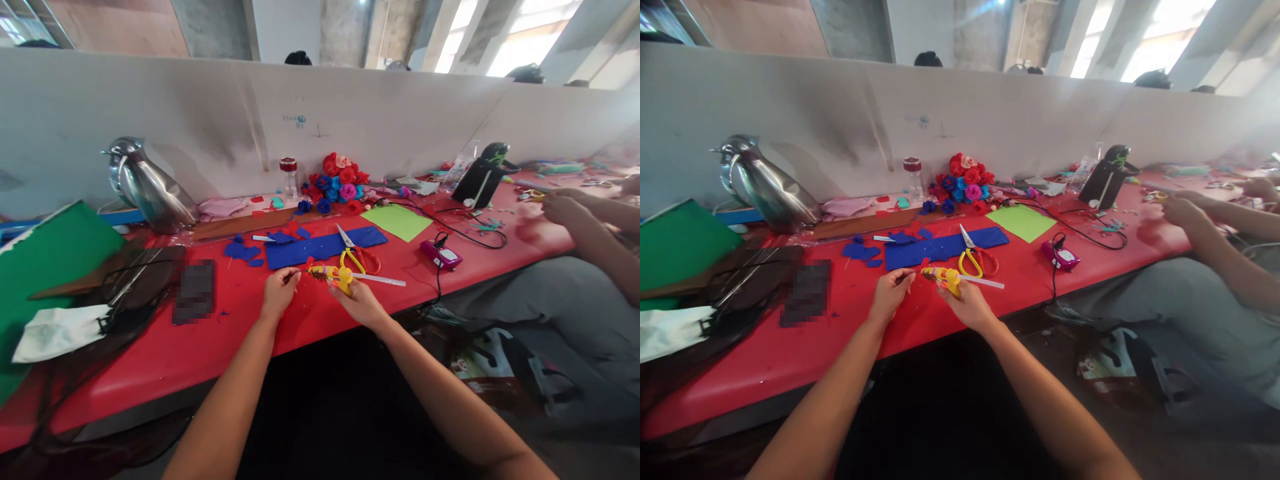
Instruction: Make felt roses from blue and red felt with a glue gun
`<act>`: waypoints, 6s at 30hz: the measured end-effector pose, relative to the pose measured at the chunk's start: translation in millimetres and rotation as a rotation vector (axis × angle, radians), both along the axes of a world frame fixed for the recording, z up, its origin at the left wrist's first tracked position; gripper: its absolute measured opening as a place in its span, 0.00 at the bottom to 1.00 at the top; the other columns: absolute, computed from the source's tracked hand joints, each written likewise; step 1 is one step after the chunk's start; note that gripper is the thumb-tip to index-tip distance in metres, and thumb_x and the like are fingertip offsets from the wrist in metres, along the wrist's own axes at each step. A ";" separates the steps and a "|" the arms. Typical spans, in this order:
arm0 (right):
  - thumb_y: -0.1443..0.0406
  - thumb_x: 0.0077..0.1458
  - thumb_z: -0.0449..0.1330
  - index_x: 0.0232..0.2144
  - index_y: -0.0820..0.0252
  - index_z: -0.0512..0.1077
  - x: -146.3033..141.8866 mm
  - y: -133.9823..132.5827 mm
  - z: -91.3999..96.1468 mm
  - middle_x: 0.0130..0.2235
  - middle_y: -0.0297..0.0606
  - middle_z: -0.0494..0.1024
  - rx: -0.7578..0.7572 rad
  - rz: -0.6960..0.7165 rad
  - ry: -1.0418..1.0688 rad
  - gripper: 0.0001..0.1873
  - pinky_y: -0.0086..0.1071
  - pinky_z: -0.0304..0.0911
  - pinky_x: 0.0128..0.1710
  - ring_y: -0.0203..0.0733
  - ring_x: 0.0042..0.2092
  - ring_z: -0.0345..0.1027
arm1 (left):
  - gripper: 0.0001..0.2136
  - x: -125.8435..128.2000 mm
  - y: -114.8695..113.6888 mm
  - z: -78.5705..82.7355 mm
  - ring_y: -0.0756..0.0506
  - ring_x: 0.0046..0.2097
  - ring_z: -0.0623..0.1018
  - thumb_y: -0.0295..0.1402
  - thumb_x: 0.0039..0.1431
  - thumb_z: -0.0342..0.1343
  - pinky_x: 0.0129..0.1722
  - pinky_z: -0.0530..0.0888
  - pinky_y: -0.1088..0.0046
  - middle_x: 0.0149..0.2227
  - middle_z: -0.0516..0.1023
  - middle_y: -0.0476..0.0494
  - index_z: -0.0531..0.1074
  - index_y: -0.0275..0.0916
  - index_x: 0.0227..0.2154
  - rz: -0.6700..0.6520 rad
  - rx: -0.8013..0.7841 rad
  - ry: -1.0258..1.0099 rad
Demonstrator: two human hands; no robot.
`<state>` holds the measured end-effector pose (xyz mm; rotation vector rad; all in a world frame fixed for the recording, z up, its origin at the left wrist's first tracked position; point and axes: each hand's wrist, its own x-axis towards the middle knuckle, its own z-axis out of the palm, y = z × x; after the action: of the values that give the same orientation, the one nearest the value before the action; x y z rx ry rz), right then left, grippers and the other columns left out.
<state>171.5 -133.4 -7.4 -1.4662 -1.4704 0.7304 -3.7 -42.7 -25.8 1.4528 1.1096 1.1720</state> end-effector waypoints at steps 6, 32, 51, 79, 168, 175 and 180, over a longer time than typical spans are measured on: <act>0.54 0.55 0.55 0.28 0.58 0.71 -2.7 3.5 -0.8 0.25 0.35 0.72 -0.016 -0.032 -0.101 0.14 0.33 0.58 0.29 0.43 0.28 0.67 | 0.08 0.1 0.3 -0.5 0.51 0.19 0.66 0.36 0.46 0.58 0.23 0.63 0.75 0.16 0.68 0.53 0.76 0.37 0.27 -0.001 -0.008 0.018; 0.52 0.54 0.53 0.24 0.58 0.67 -4.5 0.2 1.8 0.22 0.34 0.68 -0.037 -0.092 -0.119 0.17 0.31 0.54 0.27 0.40 0.25 0.64 | 0.11 0.2 1.2 -0.9 0.52 0.20 0.65 0.38 0.45 0.57 0.23 0.63 0.76 0.17 0.67 0.54 0.75 0.35 0.28 0.013 -0.028 0.014; 0.52 0.55 0.53 0.26 0.59 0.69 -5.4 1.2 3.4 0.23 0.36 0.70 -0.112 -0.101 -0.214 0.18 0.30 0.56 0.28 0.42 0.28 0.67 | 0.12 -0.9 0.5 1.2 0.52 0.20 0.65 0.39 0.45 0.58 0.23 0.63 0.75 0.15 0.65 0.55 0.76 0.35 0.28 0.025 -0.036 -0.010; 0.69 0.51 0.53 0.44 0.58 0.73 85.7 12.3 15.3 0.48 0.47 0.73 0.173 -0.372 -0.519 0.18 0.46 0.57 0.51 0.54 0.52 0.62 | 0.11 -6.9 -1.3 14.7 0.55 0.22 0.63 0.35 0.38 0.67 0.21 0.57 0.76 0.23 0.71 0.50 0.73 0.38 0.24 -0.137 -0.238 -0.469; 0.63 0.39 0.67 0.26 0.57 0.71 -45.5 22.1 -6.2 0.25 0.28 0.73 0.054 -0.102 0.861 0.10 0.31 0.61 0.30 0.33 0.26 0.64 | 0.13 -1.0 -11.4 18.0 0.52 0.29 0.65 0.41 0.40 0.68 0.32 0.63 0.76 0.24 0.70 0.52 0.75 0.38 0.23 -0.285 -0.235 -0.255; 0.63 0.40 0.66 0.24 0.57 0.70 -47.9 23.3 -5.0 0.23 0.28 0.70 0.051 -0.093 0.816 0.08 0.31 0.59 0.30 0.33 0.26 0.61 | 0.13 -0.8 -12.7 19.3 0.51 0.29 0.66 0.41 0.41 0.67 0.33 0.64 0.75 0.24 0.70 0.52 0.75 0.38 0.23 -0.302 -0.231 -0.244; 0.62 0.40 0.65 0.24 0.56 0.71 -48.5 22.8 -5.8 0.23 0.29 0.70 0.053 -0.098 0.798 0.08 0.32 0.59 0.31 0.35 0.27 0.61 | 0.13 -1.1 -12.0 17.6 0.50 0.30 0.67 0.42 0.42 0.66 0.34 0.64 0.75 0.24 0.71 0.52 0.74 0.38 0.23 -0.311 -0.217 -0.219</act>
<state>123.0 -110.6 -13.2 -1.0069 -0.7899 1.0464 -4.8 -54.7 -8.2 1.2438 0.7991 0.9341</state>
